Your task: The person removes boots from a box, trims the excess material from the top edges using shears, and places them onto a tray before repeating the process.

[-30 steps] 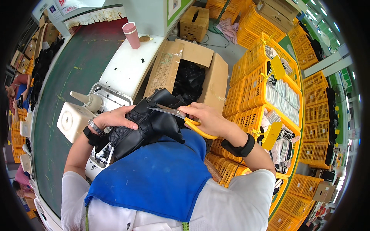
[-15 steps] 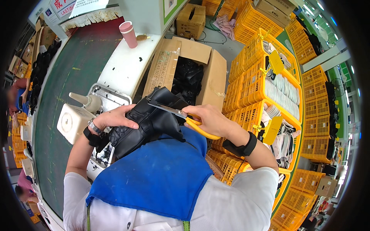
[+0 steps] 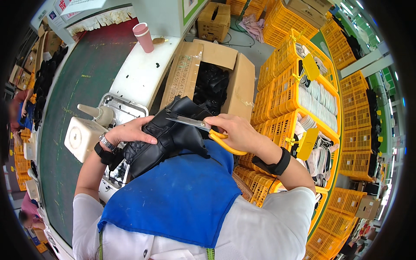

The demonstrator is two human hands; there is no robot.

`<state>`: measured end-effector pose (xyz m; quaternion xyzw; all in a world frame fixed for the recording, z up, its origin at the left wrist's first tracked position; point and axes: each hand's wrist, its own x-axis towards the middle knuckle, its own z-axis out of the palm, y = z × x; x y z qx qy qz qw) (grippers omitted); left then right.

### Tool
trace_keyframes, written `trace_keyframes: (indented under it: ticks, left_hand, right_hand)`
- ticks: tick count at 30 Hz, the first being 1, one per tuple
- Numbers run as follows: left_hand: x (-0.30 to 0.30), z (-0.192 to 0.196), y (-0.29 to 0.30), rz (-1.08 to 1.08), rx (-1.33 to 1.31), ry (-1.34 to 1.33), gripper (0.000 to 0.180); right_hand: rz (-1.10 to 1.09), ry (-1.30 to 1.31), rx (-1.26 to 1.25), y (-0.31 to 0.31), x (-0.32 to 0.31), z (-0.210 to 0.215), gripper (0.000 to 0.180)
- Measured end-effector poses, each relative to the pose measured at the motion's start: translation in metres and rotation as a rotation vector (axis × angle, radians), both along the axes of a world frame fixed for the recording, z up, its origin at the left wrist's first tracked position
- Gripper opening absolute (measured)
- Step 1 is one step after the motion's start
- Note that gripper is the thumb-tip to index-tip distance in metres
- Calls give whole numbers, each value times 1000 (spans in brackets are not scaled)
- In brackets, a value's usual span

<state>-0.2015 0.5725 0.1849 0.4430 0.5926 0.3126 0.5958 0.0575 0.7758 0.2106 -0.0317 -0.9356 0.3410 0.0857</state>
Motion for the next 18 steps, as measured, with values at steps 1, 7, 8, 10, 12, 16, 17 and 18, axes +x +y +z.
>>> trace_keyframes:
  ticks: [1, 7, 8, 10, 12, 16, 17, 18]
  left_hand:
    - [0, 1, 0, 0, 2, 5, 70]
    - [-1, -2, -1, -2, 4, 0, 70]
    - [-1, -4, -3, -3, 3, 1, 70]
    - [-3, -8, -9, 45, 45, -15, 69]
    - [-6, -1, -11, 45, 46, 3, 70]
    - [-18, -2, -18, 14, 75, -15, 73]
    - [-21, -4, -20, -8, 83, -27, 76]
    - [-20, -4, -21, -18, 77, -26, 76]
  right_hand:
    - [0, 1, -1, 0, 0, -1, 29]
    - [-10, 18, 20, 2, 5, -4, 31]
    - [-114, -36, -60, 3, 8, 1, 32]
    - [-216, -89, -140, 12, 13, 1, 32]
    - [-502, -134, -183, 34, 22, -13, 35]
    - [-332, -44, -174, 41, 36, -22, 40]
    - [-278, -116, -262, 37, 38, -20, 42]
    - [-288, -114, -268, 33, 38, -22, 42]
